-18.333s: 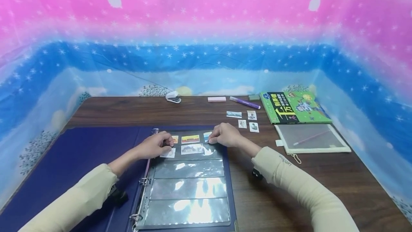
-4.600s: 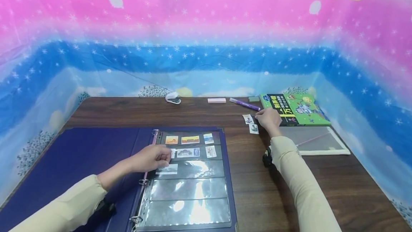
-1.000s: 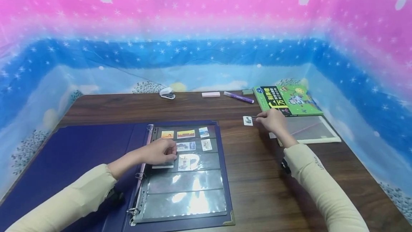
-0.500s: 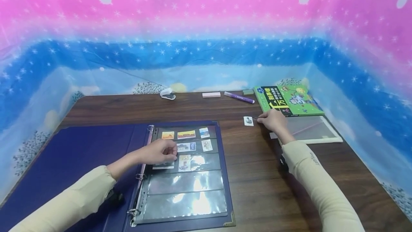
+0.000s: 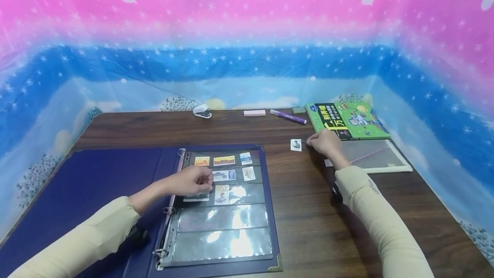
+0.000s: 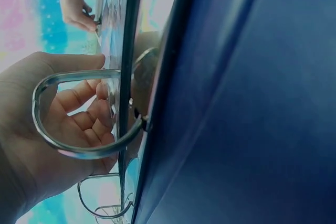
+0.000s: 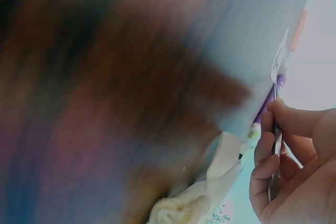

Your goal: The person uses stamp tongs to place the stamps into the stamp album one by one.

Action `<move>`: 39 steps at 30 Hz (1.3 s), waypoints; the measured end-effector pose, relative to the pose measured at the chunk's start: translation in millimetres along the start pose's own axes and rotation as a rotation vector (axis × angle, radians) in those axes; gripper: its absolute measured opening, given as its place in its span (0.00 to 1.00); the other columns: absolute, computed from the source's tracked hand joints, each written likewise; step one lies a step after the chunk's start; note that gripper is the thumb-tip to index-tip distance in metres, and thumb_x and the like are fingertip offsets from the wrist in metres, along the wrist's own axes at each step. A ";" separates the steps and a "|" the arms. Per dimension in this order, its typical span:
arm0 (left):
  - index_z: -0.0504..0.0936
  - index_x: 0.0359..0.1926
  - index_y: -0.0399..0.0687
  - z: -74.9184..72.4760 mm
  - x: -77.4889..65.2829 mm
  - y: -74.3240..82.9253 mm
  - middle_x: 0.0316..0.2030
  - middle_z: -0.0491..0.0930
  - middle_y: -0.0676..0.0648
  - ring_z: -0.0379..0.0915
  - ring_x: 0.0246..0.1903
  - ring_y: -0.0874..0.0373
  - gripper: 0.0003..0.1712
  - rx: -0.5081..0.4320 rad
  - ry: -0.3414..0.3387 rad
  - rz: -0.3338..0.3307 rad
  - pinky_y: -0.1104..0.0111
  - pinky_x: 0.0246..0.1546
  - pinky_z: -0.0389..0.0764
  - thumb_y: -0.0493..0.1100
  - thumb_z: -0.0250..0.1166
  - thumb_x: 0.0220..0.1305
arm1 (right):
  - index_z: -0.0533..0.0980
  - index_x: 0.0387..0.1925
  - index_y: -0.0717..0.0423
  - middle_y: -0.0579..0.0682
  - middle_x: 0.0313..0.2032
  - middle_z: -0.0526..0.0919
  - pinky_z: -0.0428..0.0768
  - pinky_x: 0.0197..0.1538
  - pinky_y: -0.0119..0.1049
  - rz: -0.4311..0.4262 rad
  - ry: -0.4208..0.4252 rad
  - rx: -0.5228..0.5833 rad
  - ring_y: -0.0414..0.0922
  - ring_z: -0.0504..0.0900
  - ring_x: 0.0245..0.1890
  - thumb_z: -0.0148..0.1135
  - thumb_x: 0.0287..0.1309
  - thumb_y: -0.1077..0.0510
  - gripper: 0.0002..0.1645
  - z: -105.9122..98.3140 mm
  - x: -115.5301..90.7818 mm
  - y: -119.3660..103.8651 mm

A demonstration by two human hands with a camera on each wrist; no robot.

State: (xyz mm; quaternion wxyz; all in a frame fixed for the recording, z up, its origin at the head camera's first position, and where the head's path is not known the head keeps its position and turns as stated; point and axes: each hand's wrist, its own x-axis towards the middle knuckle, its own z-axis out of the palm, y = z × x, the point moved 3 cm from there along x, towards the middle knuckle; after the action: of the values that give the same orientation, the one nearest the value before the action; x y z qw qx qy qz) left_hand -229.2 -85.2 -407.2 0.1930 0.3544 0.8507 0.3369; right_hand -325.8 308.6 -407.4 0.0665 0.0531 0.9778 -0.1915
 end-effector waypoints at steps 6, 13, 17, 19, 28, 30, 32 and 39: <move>0.75 0.28 0.42 0.6 1.1 1.5 0.23 0.72 0.52 0.63 0.22 0.67 0.05 0.009 0.011 -0.006 0.76 0.26 0.68 0.37 0.59 0.61 | 0.82 0.44 0.52 0.60 0.50 0.81 0.70 0.40 0.41 -0.035 0.077 0.078 0.56 0.78 0.48 0.57 0.59 0.48 0.17 -7.7 -9.8 -13.7; 0.74 0.27 0.44 2.8 5.2 5.8 0.20 0.68 0.55 0.60 0.20 0.66 0.08 0.059 0.025 -0.027 0.76 0.25 0.64 0.41 0.59 0.62 | 0.82 0.43 0.55 0.60 0.47 0.83 0.74 0.42 0.41 -0.147 0.118 0.219 0.54 0.80 0.45 0.60 0.58 0.49 0.17 -6.6 -32.5 -60.6; 0.74 0.27 0.44 4.2 10.2 11.9 0.21 0.67 0.55 0.60 0.20 0.66 0.08 0.049 0.009 -0.023 0.76 0.24 0.63 0.41 0.60 0.61 | 0.83 0.42 0.54 0.57 0.44 0.85 0.73 0.37 0.34 -0.188 0.055 0.267 0.51 0.81 0.43 0.61 0.57 0.49 0.16 6.0 -44.8 -86.2; 0.74 0.27 0.43 5.0 13.5 13.8 0.21 0.67 0.55 0.60 0.21 0.66 0.08 0.044 0.007 -0.024 0.76 0.25 0.63 0.41 0.61 0.61 | 0.83 0.41 0.53 0.56 0.42 0.86 0.72 0.37 0.32 -0.209 0.007 0.276 0.49 0.82 0.42 0.61 0.57 0.50 0.15 15.1 -50.8 -97.2; 0.76 0.23 0.42 7.1 26.5 18.6 0.17 0.69 0.56 0.61 0.17 0.66 0.10 0.007 -0.001 -0.097 0.75 0.23 0.65 0.40 0.64 0.57 | 0.85 0.35 0.48 0.48 0.33 0.87 0.71 0.34 0.31 -0.162 -0.167 0.301 0.40 0.77 0.30 0.63 0.55 0.52 0.09 57.1 -79.3 -128.2; 0.76 0.22 0.41 7.2 27.4 19.5 0.16 0.69 0.56 0.60 0.17 0.66 0.10 0.000 0.005 -0.105 0.75 0.22 0.66 0.40 0.64 0.57 | 0.85 0.34 0.47 0.47 0.31 0.87 0.71 0.34 0.31 -0.150 -0.165 0.278 0.39 0.77 0.29 0.64 0.54 0.51 0.08 63.6 -84.9 -129.2; 0.76 0.22 0.41 7.6 28.0 20.3 0.16 0.68 0.56 0.60 0.17 0.66 0.10 -0.006 0.012 -0.107 0.75 0.22 0.65 0.39 0.64 0.57 | 0.86 0.32 0.45 0.45 0.31 0.87 0.71 0.35 0.31 -0.153 -0.159 0.247 0.38 0.77 0.30 0.65 0.53 0.51 0.07 68.4 -90.1 -128.8; 0.76 0.21 0.41 10.0 28.1 18.5 0.16 0.67 0.56 0.60 0.17 0.65 0.10 -0.006 0.024 -0.129 0.75 0.21 0.64 0.39 0.65 0.56 | 0.86 0.30 0.45 0.45 0.36 0.87 0.74 0.44 0.38 -0.237 -0.135 0.174 0.40 0.80 0.39 0.65 0.52 0.51 0.06 73.3 -102.4 -125.0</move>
State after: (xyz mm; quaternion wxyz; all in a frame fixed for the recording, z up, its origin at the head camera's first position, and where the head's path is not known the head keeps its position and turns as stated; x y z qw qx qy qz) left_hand -233.7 -50.6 -403.6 0.2049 0.2942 0.8731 0.3304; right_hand -233.0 157.5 -413.3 0.1039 -0.0703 0.9502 -0.2852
